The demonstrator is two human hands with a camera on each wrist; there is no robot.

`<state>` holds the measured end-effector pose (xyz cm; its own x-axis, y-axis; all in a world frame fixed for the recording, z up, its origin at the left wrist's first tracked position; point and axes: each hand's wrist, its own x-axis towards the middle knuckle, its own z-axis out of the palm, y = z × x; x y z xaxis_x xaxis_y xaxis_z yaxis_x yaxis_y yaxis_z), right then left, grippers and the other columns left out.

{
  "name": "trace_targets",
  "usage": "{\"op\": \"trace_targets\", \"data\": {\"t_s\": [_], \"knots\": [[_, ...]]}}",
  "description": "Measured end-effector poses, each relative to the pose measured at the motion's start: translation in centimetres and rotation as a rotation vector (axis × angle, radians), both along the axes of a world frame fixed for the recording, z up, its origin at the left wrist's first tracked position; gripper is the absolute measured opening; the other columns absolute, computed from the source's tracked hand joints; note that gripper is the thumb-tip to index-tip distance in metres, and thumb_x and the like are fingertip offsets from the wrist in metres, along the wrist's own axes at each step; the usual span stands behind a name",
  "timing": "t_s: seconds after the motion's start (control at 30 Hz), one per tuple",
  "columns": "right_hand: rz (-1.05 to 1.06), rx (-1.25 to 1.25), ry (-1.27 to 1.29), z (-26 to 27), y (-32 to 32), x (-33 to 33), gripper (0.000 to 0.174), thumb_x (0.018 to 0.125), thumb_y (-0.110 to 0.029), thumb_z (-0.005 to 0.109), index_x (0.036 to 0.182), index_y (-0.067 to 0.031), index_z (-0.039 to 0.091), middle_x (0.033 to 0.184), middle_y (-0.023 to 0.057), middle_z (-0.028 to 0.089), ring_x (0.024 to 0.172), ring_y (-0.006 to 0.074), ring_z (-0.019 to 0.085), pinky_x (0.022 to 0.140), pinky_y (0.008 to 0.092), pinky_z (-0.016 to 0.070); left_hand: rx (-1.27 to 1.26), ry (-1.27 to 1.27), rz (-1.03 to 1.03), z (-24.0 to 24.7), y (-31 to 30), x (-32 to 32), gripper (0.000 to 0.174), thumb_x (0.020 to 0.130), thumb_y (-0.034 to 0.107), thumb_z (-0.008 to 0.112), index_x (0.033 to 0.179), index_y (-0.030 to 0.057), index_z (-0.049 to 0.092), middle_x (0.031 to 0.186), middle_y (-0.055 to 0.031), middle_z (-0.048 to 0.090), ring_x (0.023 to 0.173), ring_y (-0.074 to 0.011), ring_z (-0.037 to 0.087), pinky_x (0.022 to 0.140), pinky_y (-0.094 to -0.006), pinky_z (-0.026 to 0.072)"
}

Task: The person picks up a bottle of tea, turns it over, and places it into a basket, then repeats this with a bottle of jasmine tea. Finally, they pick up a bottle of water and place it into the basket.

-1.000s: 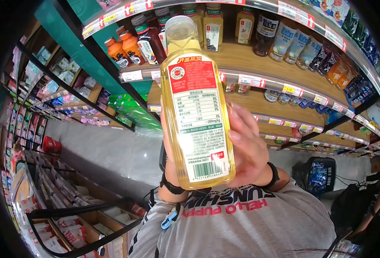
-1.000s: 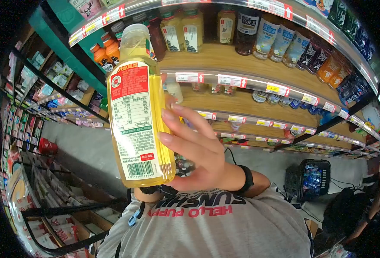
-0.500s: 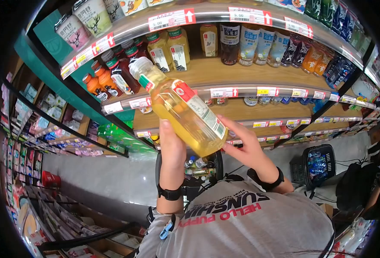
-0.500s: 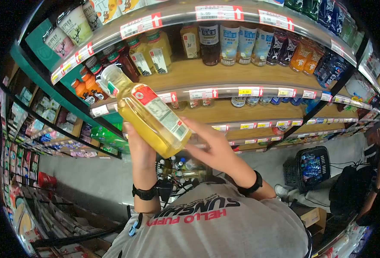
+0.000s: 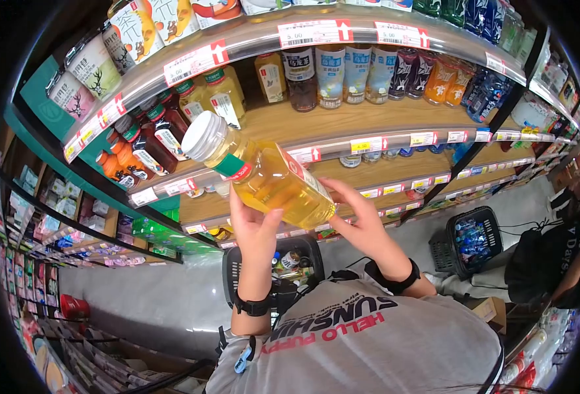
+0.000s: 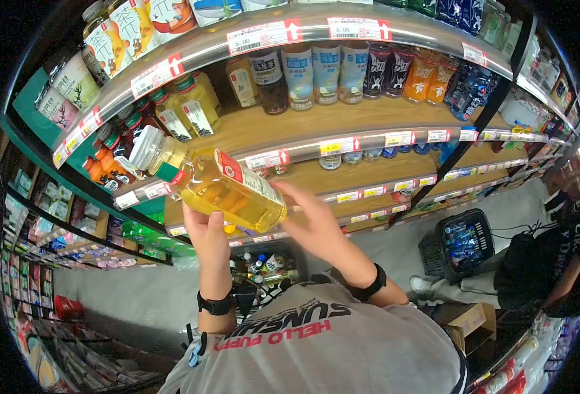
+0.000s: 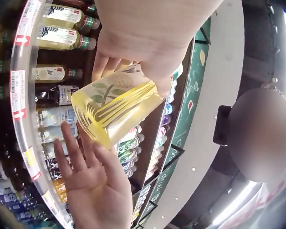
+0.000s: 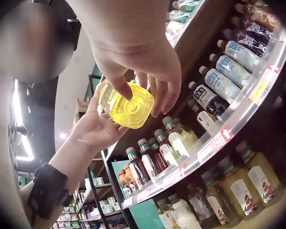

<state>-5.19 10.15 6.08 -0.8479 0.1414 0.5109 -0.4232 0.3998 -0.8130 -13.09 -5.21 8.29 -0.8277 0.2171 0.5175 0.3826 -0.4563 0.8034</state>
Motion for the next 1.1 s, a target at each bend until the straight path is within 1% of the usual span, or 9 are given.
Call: {"op": "trace_targets", "data": {"t_s": [0.23, 0.53, 0.67, 0.7, 0.83, 0.93, 1.0, 1.07, 1.1], "knots": [[0.046, -0.279, -0.037, -0.3, 1.1, -0.2, 0.038, 0.081, -0.003, 0.049, 0.119, -0.0002, 0.044, 0.112, 0.0097, 0.054, 0.095, 0.0148, 0.054, 0.083, 0.0280, 0.0415, -0.018, -0.096, -0.019, -1.4, 0.1, 0.4, 0.054, 0.084, 0.026, 0.054, 0.126, 0.0011, 0.030, 0.119, -0.0090, 0.046, 0.110, -0.0178, 0.045, 0.092, -0.0319, 0.0350], [0.254, -0.262, -0.031, -0.2, 1.6, -0.5, 0.041, 0.088, -0.016, 0.042, 0.125, -0.0003, 0.032, 0.111, 0.0164, 0.050, 0.093, 0.0181, 0.053, 0.083, 0.0306, 0.0410, 0.264, -0.373, -0.226, 0.1, 0.3, 1.8, 0.055, 0.090, 0.043, 0.031, 0.127, 0.0023, 0.030, 0.124, -0.0099, 0.043, 0.112, -0.0203, 0.043, 0.094, -0.0352, 0.0349], [0.229, -0.369, 0.056, 1.0, 1.4, 0.6, 0.056, 0.088, -0.020, 0.043, 0.134, -0.0071, 0.014, 0.113, 0.0195, 0.049, 0.090, 0.0214, 0.055, 0.082, 0.0331, 0.0416, 0.379, -0.561, -0.233, -0.1, 0.3, 1.7, 0.064, 0.083, 0.052, 0.026, 0.121, 0.0013, 0.038, 0.107, -0.0156, 0.051, 0.085, -0.0293, 0.055, 0.071, -0.0413, 0.0469], [0.143, -0.277, 0.210, 1.2, 2.0, 0.8, 0.066, 0.088, -0.026, 0.042, 0.136, -0.0133, -0.001, 0.114, 0.0234, 0.048, 0.080, 0.0240, 0.059, 0.080, 0.0358, 0.0430, 0.396, -0.613, -0.219, 0.1, 0.5, 1.7, 0.068, 0.081, 0.055, 0.025, 0.120, 0.0017, 0.038, 0.102, -0.0164, 0.052, 0.079, -0.0307, 0.056, 0.065, -0.0415, 0.0481], [-0.304, -0.290, 0.906, 3.8, 3.0, 3.1, 0.072, 0.086, -0.033, 0.042, 0.135, -0.0147, -0.008, 0.107, 0.0284, 0.051, 0.064, 0.0264, 0.061, 0.070, 0.0380, 0.0479, 0.358, -0.677, -0.250, 2.9, 0.9, 3.9, 0.078, 0.074, 0.067, 0.028, 0.122, 0.0056, 0.037, 0.094, -0.0177, 0.053, 0.067, -0.0312, 0.056, 0.052, -0.0383, 0.0469], [-0.087, -0.018, 1.001, 3.1, 5.7, 3.6, 0.058, 0.084, -0.037, 0.046, 0.129, -0.0057, 0.024, 0.095, 0.0241, 0.058, 0.063, 0.0251, 0.060, 0.061, 0.0356, 0.0483, 0.372, -0.583, -0.381, 4.2, 1.4, 5.0, 0.085, 0.071, 0.073, 0.031, 0.123, 0.0061, 0.035, 0.094, -0.0180, 0.052, 0.066, -0.0302, 0.056, 0.053, -0.0382, 0.0472], [0.111, 0.241, 0.675, 4.2, 5.8, 3.9, 0.037, 0.082, -0.036, 0.053, 0.097, -0.0021, 0.054, 0.085, 0.0155, 0.061, 0.061, 0.0269, 0.059, 0.055, 0.0313, 0.0456, 0.354, -0.578, -0.420, 4.2, 1.7, 5.3, 0.093, 0.068, 0.077, 0.033, 0.130, 0.0078, 0.026, 0.090, -0.0179, 0.051, 0.063, -0.0301, 0.056, 0.052, -0.0378, 0.0474], [0.276, 0.376, 0.521, 4.3, 4.6, 2.6, 0.035, 0.072, -0.038, 0.064, 0.075, -0.0041, 0.058, 0.074, 0.0110, 0.059, 0.060, 0.0248, 0.057, 0.052, 0.0306, 0.0426, 0.378, -0.618, -0.477, 4.7, 2.0, 5.7, 0.095, 0.068, 0.077, 0.033, 0.133, 0.0085, 0.021, 0.088, -0.0180, 0.050, 0.061, -0.0304, 0.056, 0.053, -0.0377, 0.0475], [0.299, 0.403, 0.480, 4.2, 4.0, 2.3, 0.036, 0.070, -0.038, 0.066, 0.076, -0.0036, 0.057, 0.073, 0.0107, 0.059, 0.060, 0.0250, 0.057, 0.052, 0.0312, 0.0423, 0.411, -0.679, -0.480, 5.2, 2.3, 6.0, 0.095, 0.069, 0.076, 0.033, 0.134, 0.0098, 0.016, 0.086, -0.0181, 0.049, 0.060, -0.0308, 0.056, 0.051, -0.0373, 0.0473]]}}
